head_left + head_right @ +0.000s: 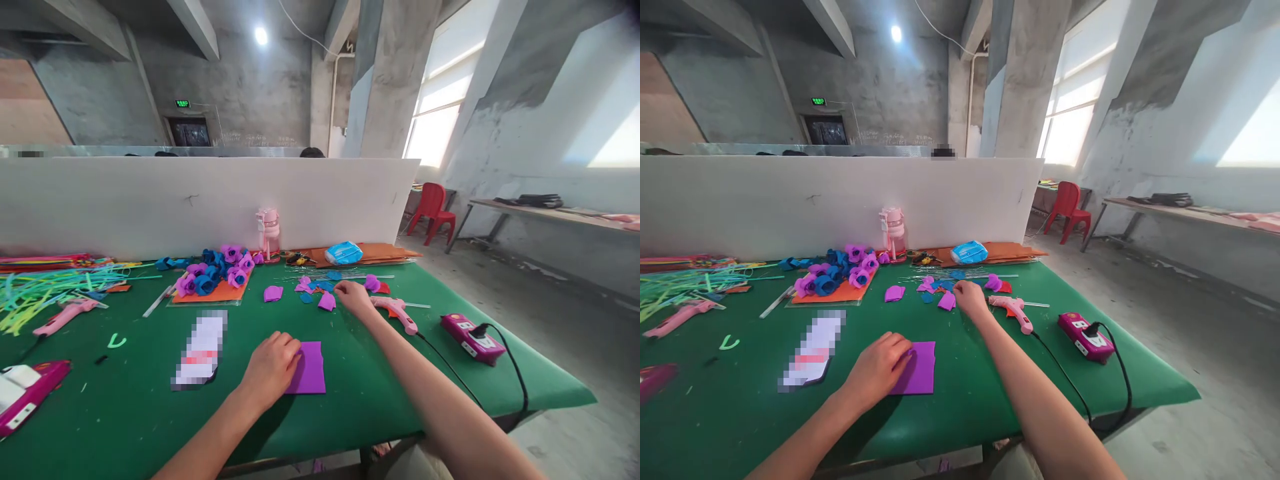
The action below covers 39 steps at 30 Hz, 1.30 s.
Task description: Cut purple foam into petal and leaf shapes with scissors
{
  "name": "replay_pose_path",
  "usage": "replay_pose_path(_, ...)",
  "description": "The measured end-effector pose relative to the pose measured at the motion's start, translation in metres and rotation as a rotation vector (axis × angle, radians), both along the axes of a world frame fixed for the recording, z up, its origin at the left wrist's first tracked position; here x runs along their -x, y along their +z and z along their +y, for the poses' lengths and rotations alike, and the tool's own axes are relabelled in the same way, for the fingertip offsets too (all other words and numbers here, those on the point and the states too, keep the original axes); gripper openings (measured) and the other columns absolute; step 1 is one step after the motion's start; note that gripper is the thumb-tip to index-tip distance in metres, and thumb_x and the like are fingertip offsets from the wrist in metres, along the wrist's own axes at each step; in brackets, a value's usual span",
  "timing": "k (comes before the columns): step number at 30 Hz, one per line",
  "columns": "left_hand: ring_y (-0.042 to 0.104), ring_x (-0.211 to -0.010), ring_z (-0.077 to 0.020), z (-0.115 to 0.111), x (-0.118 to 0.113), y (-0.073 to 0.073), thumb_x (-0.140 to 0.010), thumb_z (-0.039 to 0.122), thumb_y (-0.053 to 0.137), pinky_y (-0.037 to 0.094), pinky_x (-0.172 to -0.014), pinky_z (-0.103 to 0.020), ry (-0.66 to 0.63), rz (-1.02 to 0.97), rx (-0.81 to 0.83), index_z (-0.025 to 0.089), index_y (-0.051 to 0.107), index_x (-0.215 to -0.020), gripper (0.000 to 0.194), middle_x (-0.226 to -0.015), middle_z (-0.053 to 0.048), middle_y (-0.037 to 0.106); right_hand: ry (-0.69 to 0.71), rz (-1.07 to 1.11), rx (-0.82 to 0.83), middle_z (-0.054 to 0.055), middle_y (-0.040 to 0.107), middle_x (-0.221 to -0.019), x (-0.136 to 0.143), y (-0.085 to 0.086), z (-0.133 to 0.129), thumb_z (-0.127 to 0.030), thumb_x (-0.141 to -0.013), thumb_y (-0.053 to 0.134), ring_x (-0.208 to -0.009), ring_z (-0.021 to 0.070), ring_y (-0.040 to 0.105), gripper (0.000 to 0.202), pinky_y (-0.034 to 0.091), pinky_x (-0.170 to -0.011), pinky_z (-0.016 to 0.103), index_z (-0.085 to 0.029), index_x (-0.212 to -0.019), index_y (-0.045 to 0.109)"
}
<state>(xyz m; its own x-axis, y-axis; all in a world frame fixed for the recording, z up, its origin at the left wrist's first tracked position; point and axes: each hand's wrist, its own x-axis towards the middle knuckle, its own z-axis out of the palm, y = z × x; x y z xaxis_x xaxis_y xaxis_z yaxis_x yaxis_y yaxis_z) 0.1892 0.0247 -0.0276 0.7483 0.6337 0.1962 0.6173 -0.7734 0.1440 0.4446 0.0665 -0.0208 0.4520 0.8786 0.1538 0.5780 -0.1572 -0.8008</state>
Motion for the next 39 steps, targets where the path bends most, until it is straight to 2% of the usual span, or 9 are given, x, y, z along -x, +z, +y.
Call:
replay_pose_path(4,0.053,-0.086,-0.0192,0.003,0.0,-0.008,-0.091,0.018,0.04,0.044,-0.076,-0.031,-0.006,0.042,-0.017,0.02,0.064,-0.093,0.024,-0.087,-0.005,0.061,0.102,-0.189,0.266,0.01,0.064,-0.104,0.005,-0.006,0.034,-0.025,-0.081,0.063,-0.098,0.0236,0.06,0.018,0.048,-0.084,0.038,-0.014,-0.096,0.064)
replay_pose_path(8,0.052,-0.088,-0.0203,0.002,-0.002,-0.007,-0.091,0.017,0.04,0.044,-0.076,-0.033,-0.012,0.079,-0.03,0.019,0.064,-0.095,0.025,-0.09,-0.006,0.06,0.164,-0.297,0.408,0.007,0.056,-0.118,0.007,-0.01,0.043,-0.033,-0.089,0.054,-0.099,0.0215,0.059,0.03,0.051,-0.082,0.04,-0.019,-0.116,0.055)
replay_pose_path(12,0.052,-0.089,-0.0209,0.001,-0.003,-0.004,-0.091,0.016,0.039,0.045,-0.076,-0.035,-0.02,0.105,-0.036,0.019,0.063,-0.096,0.025,-0.092,-0.007,0.059,0.147,-0.367,0.353,0.008,0.059,-0.112,0.012,-0.017,0.035,-0.031,-0.087,0.057,-0.097,0.0207,0.059,0.028,0.05,-0.081,0.04,-0.016,-0.111,0.057)
replay_pose_path(16,0.052,-0.089,-0.0208,0.0,-0.002,-0.003,-0.091,0.016,0.039,0.045,-0.076,-0.034,-0.028,0.123,-0.052,0.018,0.063,-0.094,0.025,-0.092,-0.007,0.059,0.1,-0.376,0.217,0.004,0.067,-0.092,0.009,-0.02,0.028,-0.02,-0.078,0.063,-0.089,0.0198,0.061,0.014,0.046,-0.074,0.029,-0.017,-0.092,0.063)
replay_pose_path(20,0.052,-0.089,-0.0209,-0.001,-0.002,-0.004,-0.092,0.017,0.039,0.046,-0.075,-0.034,-0.022,0.132,-0.069,0.018,0.063,-0.095,0.024,-0.093,-0.007,0.06,0.069,-0.348,0.128,0.003,0.068,-0.083,-0.015,-0.012,0.03,-0.014,-0.077,0.057,-0.079,0.0175,0.06,0.013,0.044,-0.066,0.025,-0.017,-0.088,0.063)
replay_pose_path(24,0.052,-0.089,-0.0211,0.001,-0.003,-0.007,-0.091,0.017,0.042,0.046,-0.074,-0.034,-0.016,0.137,-0.086,0.018,0.064,-0.095,0.022,-0.093,-0.007,0.06,0.156,-0.319,0.093,0.0,0.067,-0.072,-0.02,-0.006,0.039,-0.016,-0.077,0.059,-0.071,0.016,0.061,0.015,0.045,-0.061,0.024,-0.018,-0.091,0.063)
replay_pose_path(30,0.052,-0.088,-0.0204,0.003,-0.004,-0.009,-0.092,0.017,0.04,0.046,-0.074,-0.034,-0.026,0.106,-0.108,0.019,0.063,-0.094,0.023,-0.091,-0.006,0.059,0.219,-0.372,0.154,0.001,0.07,-0.092,0.009,-0.011,0.045,-0.022,-0.076,0.066,-0.084,0.0164,0.064,0.024,0.047,-0.072,0.024,-0.022,-0.101,0.064)
replay_pose_path(34,0.051,-0.087,-0.0206,0.003,-0.002,-0.011,-0.092,0.017,0.039,0.046,-0.073,-0.034,-0.035,0.108,-0.13,0.019,0.062,-0.093,0.023,-0.091,-0.006,0.058,0.144,-0.452,0.296,0.009,0.065,-0.105,-0.002,-0.011,0.04,-0.028,-0.084,0.06,-0.099,0.0227,0.06,0.024,0.047,-0.084,0.035,-0.017,-0.105,0.062)
replay_pose_path(39,0.051,-0.085,-0.0201,0.004,-0.004,-0.012,-0.092,0.016,0.039,0.045,-0.072,-0.033,-0.028,0.129,-0.16,0.018,0.061,-0.09,0.022,-0.089,-0.005,0.058,0.137,-0.498,0.411,0.008,0.056,-0.118,0.001,-0.017,0.038,-0.032,-0.089,0.054,-0.099,0.021,0.059,0.032,0.051,-0.082,0.041,-0.018,-0.117,0.053)
